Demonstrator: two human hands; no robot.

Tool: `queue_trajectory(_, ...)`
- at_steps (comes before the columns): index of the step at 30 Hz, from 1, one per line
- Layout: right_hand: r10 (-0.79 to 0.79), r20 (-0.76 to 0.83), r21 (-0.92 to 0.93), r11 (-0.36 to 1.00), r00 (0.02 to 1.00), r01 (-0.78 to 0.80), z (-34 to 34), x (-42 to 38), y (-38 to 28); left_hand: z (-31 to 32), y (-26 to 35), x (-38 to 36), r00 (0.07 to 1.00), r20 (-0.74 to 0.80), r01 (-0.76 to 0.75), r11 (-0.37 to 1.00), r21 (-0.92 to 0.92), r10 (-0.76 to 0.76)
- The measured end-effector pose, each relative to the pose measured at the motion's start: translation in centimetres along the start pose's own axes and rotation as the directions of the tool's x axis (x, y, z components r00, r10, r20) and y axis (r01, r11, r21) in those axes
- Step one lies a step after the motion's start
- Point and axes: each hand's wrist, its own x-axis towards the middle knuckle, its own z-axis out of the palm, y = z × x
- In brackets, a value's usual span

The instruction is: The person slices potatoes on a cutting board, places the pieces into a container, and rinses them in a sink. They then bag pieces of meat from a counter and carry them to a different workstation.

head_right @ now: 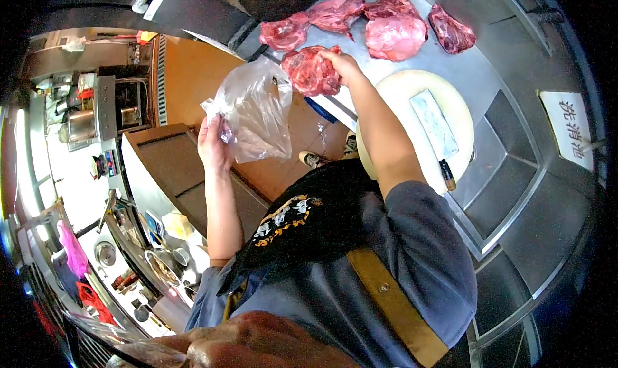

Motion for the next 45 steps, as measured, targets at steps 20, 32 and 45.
queue_trajectory(20,-0.588,0.214,0.558,0.729,0.780,0.397,-4.3,-9.9,-2.1,10.7,2.2,1.9,0.955,0.267,0.166,0.978,-0.129,-0.127)
queue_trajectory(32,-0.754,0.224,-0.739,0.282,0.618,0.612,-3.7,-6.4,-0.9,9.5,-11.7,11.1,0.955,0.164,0.254,0.967,-0.019,-0.247)
queue_trajectory(45,-0.634,0.430,-0.845,-0.033,0.643,0.533,8.2,4.6,-10.4,3.2,-12.1,4.0,0.918,0.031,0.331,0.809,0.485,-0.394)
